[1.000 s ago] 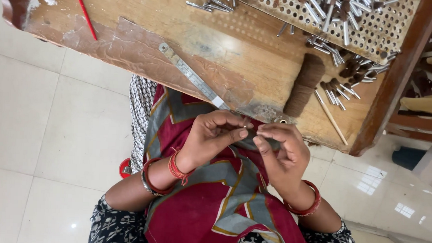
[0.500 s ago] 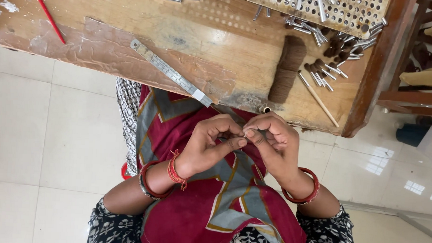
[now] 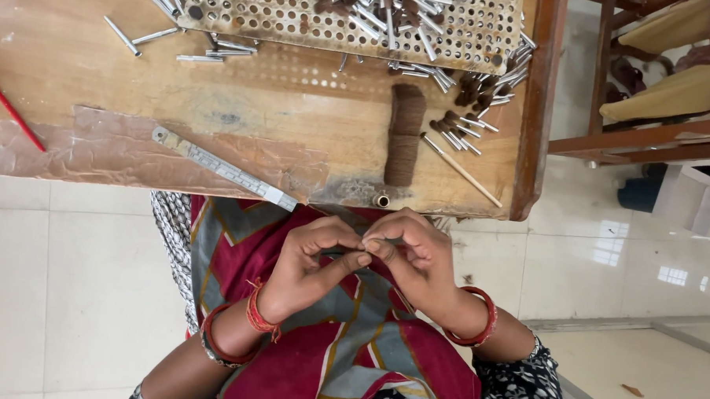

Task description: Assembling small brushes by sliding metal ferrules onto wooden sticks.

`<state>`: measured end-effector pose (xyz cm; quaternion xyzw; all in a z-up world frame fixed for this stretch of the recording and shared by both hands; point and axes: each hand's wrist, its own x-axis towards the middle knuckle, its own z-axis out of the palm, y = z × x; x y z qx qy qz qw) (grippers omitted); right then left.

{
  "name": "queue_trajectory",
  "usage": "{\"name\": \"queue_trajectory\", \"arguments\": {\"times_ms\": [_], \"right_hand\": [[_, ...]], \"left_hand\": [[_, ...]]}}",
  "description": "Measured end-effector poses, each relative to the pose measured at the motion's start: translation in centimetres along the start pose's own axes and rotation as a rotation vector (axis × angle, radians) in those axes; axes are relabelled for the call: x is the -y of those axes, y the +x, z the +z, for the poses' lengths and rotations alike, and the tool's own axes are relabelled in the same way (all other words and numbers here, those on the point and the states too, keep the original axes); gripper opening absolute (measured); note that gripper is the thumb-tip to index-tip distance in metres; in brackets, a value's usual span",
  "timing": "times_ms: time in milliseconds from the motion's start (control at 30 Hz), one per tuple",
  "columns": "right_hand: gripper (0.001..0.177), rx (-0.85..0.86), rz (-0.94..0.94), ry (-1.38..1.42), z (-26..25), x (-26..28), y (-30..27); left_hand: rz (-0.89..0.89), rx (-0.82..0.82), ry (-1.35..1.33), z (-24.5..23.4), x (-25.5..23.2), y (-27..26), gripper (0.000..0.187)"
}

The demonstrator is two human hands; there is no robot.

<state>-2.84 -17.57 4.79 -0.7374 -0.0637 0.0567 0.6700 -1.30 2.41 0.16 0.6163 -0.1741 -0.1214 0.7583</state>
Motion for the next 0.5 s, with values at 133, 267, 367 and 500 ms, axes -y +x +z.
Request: {"name": "queue_trajectory", "arguments": {"times_ms": [133, 267, 367, 500], "right_hand": [[0.013, -0.132, -0.319, -0.624, -3.0, 2.9, 1.4], [0.016, -0.32, -0.435, -1.059, -7.8, 1.4, 4.1], [0.015, -0.351, -0.344, -1.185, -9.7, -0.1, 4.9], [0.028, -0.236, -0.314, -1.078, -6.9, 0.0, 2.7]], "left_hand": [[0.033, -0.004, 0.196, -0.8, -4.2, 3.7, 0.019], [0.069, 0.029, 0.333, -1.9, -4.7, 8.3, 0.012], [0.011, 0.17, 0.476, -1.6, -3.6, 11.5, 0.012], [0.254, 0.269, 0.692, -0.9, -0.5, 14.1, 0.013]]}}
